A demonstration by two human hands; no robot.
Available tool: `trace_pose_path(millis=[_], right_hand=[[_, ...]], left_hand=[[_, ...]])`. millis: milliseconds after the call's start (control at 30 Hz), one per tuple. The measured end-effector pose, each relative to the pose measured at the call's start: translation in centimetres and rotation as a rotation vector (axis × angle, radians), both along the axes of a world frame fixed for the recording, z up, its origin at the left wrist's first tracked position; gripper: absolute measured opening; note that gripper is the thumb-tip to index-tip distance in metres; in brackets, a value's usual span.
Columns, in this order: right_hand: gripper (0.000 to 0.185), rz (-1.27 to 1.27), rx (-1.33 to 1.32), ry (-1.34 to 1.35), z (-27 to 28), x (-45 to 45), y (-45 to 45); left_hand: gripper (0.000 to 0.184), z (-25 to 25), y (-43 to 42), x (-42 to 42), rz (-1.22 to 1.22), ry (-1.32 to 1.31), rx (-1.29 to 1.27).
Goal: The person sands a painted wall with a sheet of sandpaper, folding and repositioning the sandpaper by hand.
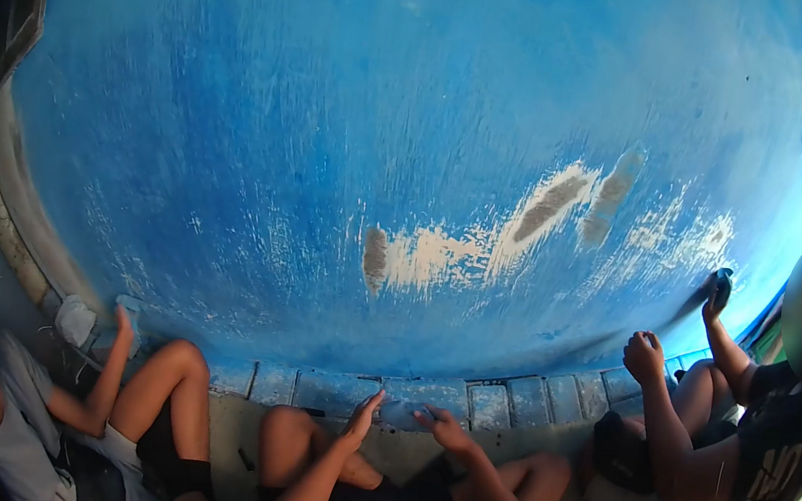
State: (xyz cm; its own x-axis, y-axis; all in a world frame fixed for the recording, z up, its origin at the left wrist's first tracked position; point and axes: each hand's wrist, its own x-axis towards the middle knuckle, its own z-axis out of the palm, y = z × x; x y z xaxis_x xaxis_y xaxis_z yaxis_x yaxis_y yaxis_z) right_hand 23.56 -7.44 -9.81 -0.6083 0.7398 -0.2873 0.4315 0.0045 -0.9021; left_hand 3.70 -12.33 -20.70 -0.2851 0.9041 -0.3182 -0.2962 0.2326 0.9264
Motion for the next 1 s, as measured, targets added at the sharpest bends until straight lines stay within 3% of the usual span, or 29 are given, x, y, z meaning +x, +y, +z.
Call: trace_pose_path(millis=[67, 133, 200, 233, 300, 333, 533, 600, 1000], right_hand=[[0.063, -0.062, -0.065, 0.042, -1.1, -0.4, -0.5], [0.06, -0.129, -0.13, 0.076, -3.6, -0.3, -0.7], [0.05, -0.303, -0.478, 0.368, -7.2, 0.0, 0.1], [0.05, -0.304, -0.486, 0.363, -8.1, 0.5, 0.4], [0.04, -0.277, -0.647, 0.658, -7.8, 1.0, 0.6], [0.04, -0.286, -0.669, 0.648, -7.6, 1.1, 0.5], [0.036, -0.359, -0.655, 0.563, -6.0, 0.3, 0.3], [0.036, -0.385, -0.659, 0.539, -6.3, 0.1, 0.2], [0.02, -0.417, -0.383, 0.558, -6.8, -0.5, 1.1]], left_hand=[[0.054, -1.2, -0.1, -0.1, 0.004, -0.111, -0.07], [0.053, -3.0, 0.4, 0.0, -0.078, -0.248, 0.06], [0.052, 0.6, -0.7, 0.9, -0.123, -0.291, 0.0], [0.052, 2.5, -0.9, 1.2, -0.172, -0.338, -0.055], [0.051, 2.1, -0.4, 1.1, -0.2, -0.412, -0.108], [0.051, 1.6, -0.4, 1.0, -0.23, -0.482, -0.151], [0.055, 1.3, -0.7, 1.9, -0.134, -0.326, -0.12], [0.059, 3.2, -1.0, 1.8, -0.107, -0.082, -0.09], [0.06, 0.5, 0.4, 0.8, -0.002, -0.219, -0.033]])
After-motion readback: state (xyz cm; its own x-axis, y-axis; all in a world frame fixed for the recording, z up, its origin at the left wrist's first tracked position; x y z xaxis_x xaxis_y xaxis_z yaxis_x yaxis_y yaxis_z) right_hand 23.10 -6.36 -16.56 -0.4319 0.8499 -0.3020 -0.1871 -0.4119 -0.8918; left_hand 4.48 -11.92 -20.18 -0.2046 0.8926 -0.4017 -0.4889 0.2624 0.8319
